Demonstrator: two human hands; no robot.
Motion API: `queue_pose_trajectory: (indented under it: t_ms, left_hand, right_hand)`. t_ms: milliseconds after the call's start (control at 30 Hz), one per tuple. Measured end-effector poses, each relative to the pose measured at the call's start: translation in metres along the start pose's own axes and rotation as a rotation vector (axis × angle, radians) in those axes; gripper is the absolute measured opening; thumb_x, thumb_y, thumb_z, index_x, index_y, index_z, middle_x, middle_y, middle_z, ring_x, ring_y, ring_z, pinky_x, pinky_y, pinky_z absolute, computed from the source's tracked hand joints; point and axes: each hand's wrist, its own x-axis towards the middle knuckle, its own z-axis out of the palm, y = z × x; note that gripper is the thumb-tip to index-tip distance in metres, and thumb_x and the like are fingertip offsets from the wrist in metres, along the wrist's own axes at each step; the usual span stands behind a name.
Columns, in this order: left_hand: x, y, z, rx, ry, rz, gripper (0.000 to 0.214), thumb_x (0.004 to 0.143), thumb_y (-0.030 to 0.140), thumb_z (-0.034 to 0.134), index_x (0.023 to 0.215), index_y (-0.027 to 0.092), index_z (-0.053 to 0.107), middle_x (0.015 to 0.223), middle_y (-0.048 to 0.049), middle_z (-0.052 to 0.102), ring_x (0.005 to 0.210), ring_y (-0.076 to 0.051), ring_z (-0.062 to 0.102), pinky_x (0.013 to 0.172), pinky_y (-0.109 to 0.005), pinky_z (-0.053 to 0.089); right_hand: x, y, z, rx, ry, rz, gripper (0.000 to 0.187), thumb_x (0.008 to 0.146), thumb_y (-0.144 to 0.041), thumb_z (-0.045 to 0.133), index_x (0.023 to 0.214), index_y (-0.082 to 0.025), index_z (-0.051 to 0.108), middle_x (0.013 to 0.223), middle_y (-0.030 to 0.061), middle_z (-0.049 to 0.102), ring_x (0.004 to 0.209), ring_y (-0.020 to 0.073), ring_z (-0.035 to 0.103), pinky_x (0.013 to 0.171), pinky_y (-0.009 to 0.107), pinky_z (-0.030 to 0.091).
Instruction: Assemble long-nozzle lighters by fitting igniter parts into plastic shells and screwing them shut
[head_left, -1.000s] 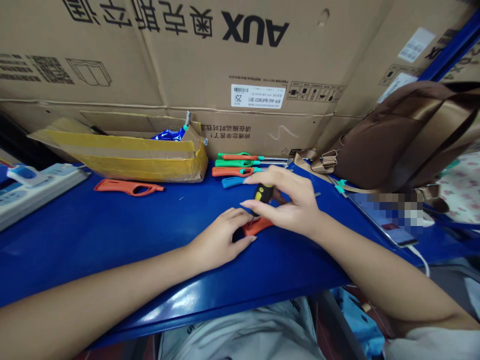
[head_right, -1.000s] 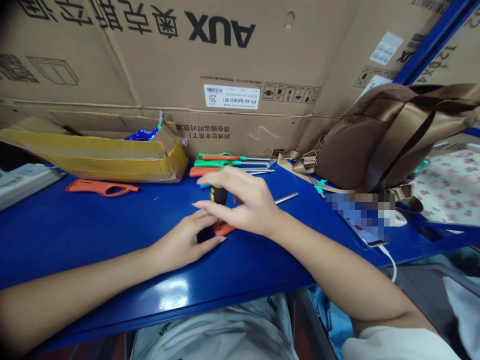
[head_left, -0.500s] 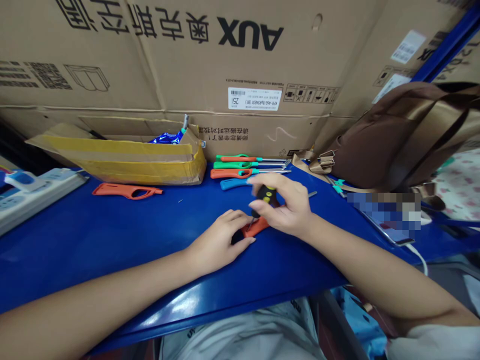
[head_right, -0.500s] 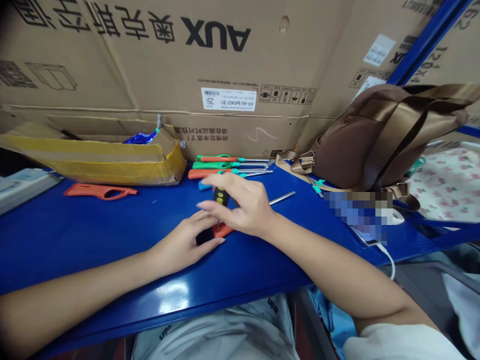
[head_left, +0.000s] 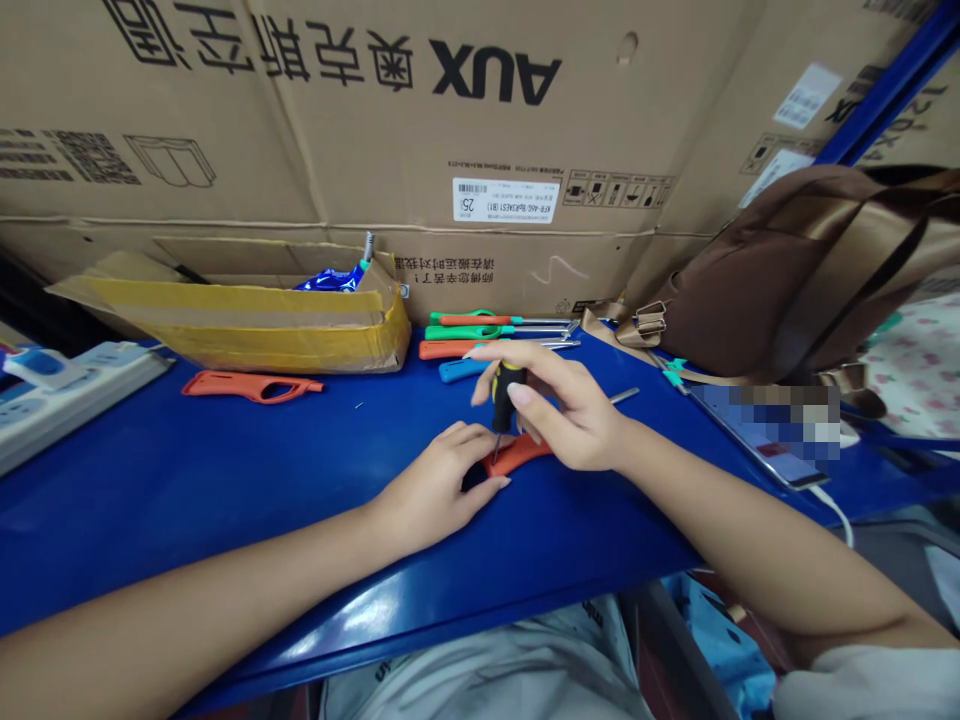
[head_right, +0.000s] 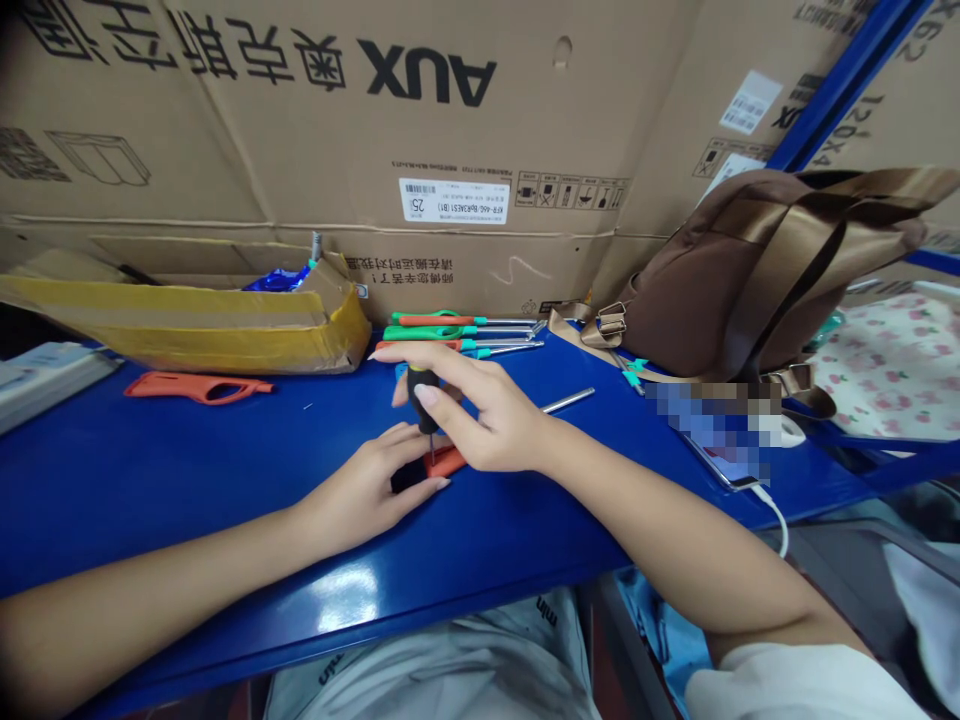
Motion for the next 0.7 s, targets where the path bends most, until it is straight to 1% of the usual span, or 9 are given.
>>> queue_pose_trajectory:
  t_ms: [33,100,267,367,467,533,567,633,700]
  left_hand:
    - [0.000,0.000,0.000,0.003,0.003,0.001,0.027,0.095,0.024,0.065,0.122,0.020,0.066,0.109,-0.0068,0.071,0.102,-0.024,0.063,0.095,-0.040,0.052]
    - [-0.001,0.000,0.000,0.012,0.004,0.000,0.023,0.095,0.024,0.065,0.118,0.020,0.067,0.110,-0.0072,0.072,0.102,-0.025,0.064,0.093,-0.040,0.052]
    - [-0.002,-0.001,0.001,-0.006,-0.020,-0.012,0.018,0.094,0.021,0.064,0.112,0.020,0.070,0.106,-0.0058,0.075,0.096,-0.025,0.067,0.090,-0.041,0.053]
    - [-0.002,-0.003,0.002,-0.013,-0.007,-0.028,0.018,0.094,0.022,0.064,0.111,0.020,0.071,0.105,-0.0057,0.076,0.097,-0.026,0.067,0.090,-0.041,0.053]
    - [-0.001,-0.003,0.001,0.006,0.015,-0.056,0.014,0.093,0.027,0.065,0.101,0.018,0.072,0.103,-0.0078,0.074,0.098,-0.027,0.067,0.088,-0.041,0.055]
    - [-0.001,-0.002,0.001,0.025,0.030,-0.060,0.013,0.093,0.028,0.066,0.096,0.018,0.072,0.102,-0.0084,0.074,0.098,-0.026,0.068,0.088,-0.041,0.055]
    - [-0.001,-0.002,0.001,0.032,0.035,-0.059,0.013,0.092,0.029,0.066,0.097,0.018,0.072,0.102,-0.0082,0.074,0.098,-0.026,0.068,0.088,-0.040,0.055]
    - [0.000,-0.001,0.000,0.035,0.040,-0.053,0.013,0.092,0.028,0.066,0.099,0.019,0.072,0.103,-0.0078,0.074,0.098,-0.026,0.068,0.089,-0.040,0.056]
    - [0.001,0.000,0.000,0.027,0.037,-0.050,0.014,0.091,0.027,0.066,0.100,0.018,0.072,0.105,-0.0088,0.074,0.100,-0.026,0.069,0.090,-0.040,0.057]
  right_hand:
    - [0.001,-0.002,0.000,0.037,-0.003,0.045,0.033,0.103,-0.024,0.046,0.133,-0.018,0.058,0.108,0.0080,0.074,0.084,0.0144,0.072,0.073,0.026,0.060]
    - [0.001,-0.003,0.002,-0.011,0.047,0.042,0.028,0.099,-0.027,0.058,0.125,-0.019,0.063,0.108,0.0071,0.075,0.076,0.0132,0.071,0.067,0.024,0.059]
    - [0.000,-0.001,0.010,-0.202,0.156,-0.126,0.032,0.087,-0.032,0.077,0.115,-0.019,0.067,0.105,0.0062,0.078,0.091,0.0174,0.074,0.086,0.028,0.060]
    - [0.000,-0.001,0.012,-0.194,0.165,-0.129,0.033,0.091,-0.036,0.073,0.119,-0.020,0.066,0.109,0.0060,0.077,0.098,0.0182,0.073,0.090,0.030,0.059]
    - [0.004,-0.005,0.005,-0.012,0.013,-0.023,0.036,0.102,-0.030,0.054,0.136,-0.019,0.058,0.117,0.0081,0.074,0.106,0.0172,0.071,0.093,0.031,0.058]
    - [0.007,-0.007,-0.002,0.119,-0.102,0.051,0.038,0.103,-0.026,0.048,0.139,-0.018,0.055,0.122,0.0088,0.072,0.101,0.0157,0.071,0.084,0.028,0.060]
    - [0.008,-0.008,-0.005,0.135,-0.117,0.071,0.036,0.101,-0.026,0.051,0.136,-0.019,0.058,0.122,0.0082,0.072,0.092,0.0142,0.072,0.077,0.026,0.060]
    - [0.010,-0.008,-0.008,0.083,-0.067,0.080,0.030,0.096,-0.028,0.062,0.124,-0.020,0.066,0.120,0.0062,0.073,0.072,0.0103,0.068,0.065,0.022,0.056]
    - [0.010,-0.008,-0.008,0.031,-0.012,0.062,0.027,0.092,-0.029,0.069,0.117,-0.020,0.069,0.115,0.0045,0.075,0.065,0.0083,0.062,0.060,0.020,0.053]
